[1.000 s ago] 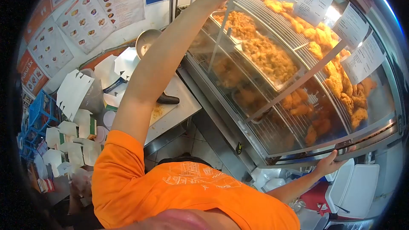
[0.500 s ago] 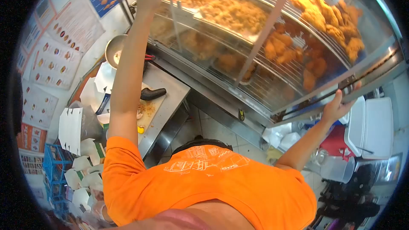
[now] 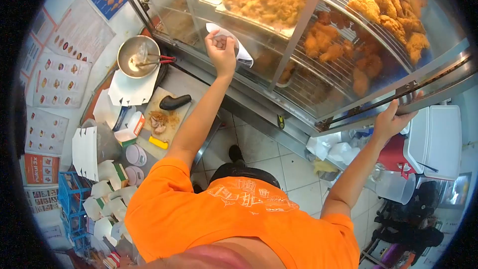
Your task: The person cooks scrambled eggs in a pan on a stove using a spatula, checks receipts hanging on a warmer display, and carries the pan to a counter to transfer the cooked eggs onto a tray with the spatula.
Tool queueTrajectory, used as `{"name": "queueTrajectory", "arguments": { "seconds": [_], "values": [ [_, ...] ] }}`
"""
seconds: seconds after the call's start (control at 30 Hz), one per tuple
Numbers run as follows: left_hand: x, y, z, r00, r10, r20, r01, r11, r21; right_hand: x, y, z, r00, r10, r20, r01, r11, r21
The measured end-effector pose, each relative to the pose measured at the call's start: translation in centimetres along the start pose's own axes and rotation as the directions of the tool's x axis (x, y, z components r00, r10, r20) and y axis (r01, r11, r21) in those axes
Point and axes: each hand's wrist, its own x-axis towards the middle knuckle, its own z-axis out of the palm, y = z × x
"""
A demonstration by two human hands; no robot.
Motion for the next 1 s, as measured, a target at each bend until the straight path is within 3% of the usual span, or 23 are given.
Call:
{"name": "queueTrajectory", "arguments": {
  "seconds": [0.07,0.13,0.2,0.23,0.3,0.37,0.4,0.43,0.47,0.5,0.53,0.57,0.6,0.67,0.7,0.73,0.87,0.93,1.0],
  "values": [
    [-0.5,0.8,0.6,0.997,0.020,-0.077,-0.028,0.995,-0.094,-0.3,0.3,0.5,0.996,0.093,-0.009,-0.090,0.985,0.150],
    [-0.8,1.0,0.2,0.997,0.004,-0.075,-0.014,0.992,-0.126,-0.4,0.2,0.4,0.994,0.107,0.006,-0.106,0.978,0.178],
    [-0.7,2.0,0.3,0.997,-0.065,-0.047,0.055,0.983,-0.176,-0.3,0.0,0.2,1.000,0.027,0.011,-0.026,0.999,-0.025],
    [-0.7,2.1,0.1,0.997,-0.082,-0.017,0.077,0.977,-0.199,-0.4,-0.7,0.5,1.000,0.026,0.006,-0.026,0.999,-0.023],
    [-0.6,2.2,-0.9,0.994,-0.096,0.053,0.107,0.950,-0.292,-1.2,-3.4,1.8,0.959,-0.095,-0.266,0.004,0.947,-0.321],
    [-0.9,2.2,-2.0,0.977,-0.099,0.187,0.163,0.914,-0.370,-2.8,-4.1,2.6,0.795,-0.481,-0.370,0.357,0.864,-0.356],
    [-1.2,2.1,-2.0,0.978,-0.094,0.189,0.159,0.914,-0.372,-4.9,-5.0,3.9,0.887,-0.423,-0.186,0.379,0.897,-0.228],
    [-2.0,2.8,-1.9,0.970,0.017,0.243,0.039,0.974,-0.224,-7.4,-6.9,5.2,0.933,-0.359,0.017,0.358,0.928,-0.104],
    [-2.4,3.2,-2.0,0.940,0.121,0.318,-0.100,0.992,-0.083,-7.7,-10.1,6.9,0.835,-0.446,0.323,0.467,0.884,0.012],
    [-2.3,2.6,-2.2,0.915,0.202,0.350,-0.230,0.972,0.039,-8.8,-11.3,9.6,0.778,-0.439,0.450,0.391,0.898,0.201],
    [-2.4,2.5,-2.6,0.904,0.208,0.374,-0.232,0.972,0.021,-9.9,-11.5,12.0,0.713,-0.441,0.546,0.347,0.898,0.272],
    [-2.5,2.9,-3.2,0.917,0.047,0.395,-0.108,0.985,0.134,-10.5,-11.9,14.1,0.657,-0.446,0.607,0.312,0.895,0.320],
    [-2.6,3.4,-3.4,0.909,-0.110,0.403,0.010,0.970,0.242,-11.5,-11.2,16.0,0.626,-0.449,0.638,0.237,0.889,0.392],
    [-2.3,7.3,-3.2,0.800,-0.251,0.545,0.018,0.918,0.395,-11.6,-12.5,16.8,0.589,-0.451,0.671,0.206,0.886,0.415],
    [-2.0,9.0,-3.2,0.740,-0.190,0.645,-0.075,0.930,0.359,-11.8,-12.6,17.0,0.561,-0.472,0.680,0.269,0.881,0.390],
    [-1.8,10.4,-3.3,0.671,-0.146,0.727,-0.153,0.932,0.328,-11.3,-12.9,16.7,0.517,-0.433,0.739,0.214,0.901,0.378],
    [1.2,14.4,-3.4,0.558,-0.233,0.796,-0.092,0.936,0.339,-8.5,-12.9,15.1,0.527,-0.334,0.781,0.018,0.924,0.383],
    [2.7,17.6,-2.3,0.492,-0.379,0.784,0.317,0.916,0.244,-7.5,-13.1,14.9,0.538,-0.295,0.790,-0.055,0.923,0.382],
    [3.4,18.6,-1.3,0.529,-0.355,0.771,0.387,0.909,0.153,-7.0,-13.5,14.9,0.678,-0.137,0.722,-0.329,0.822,0.465]
  ]
}}
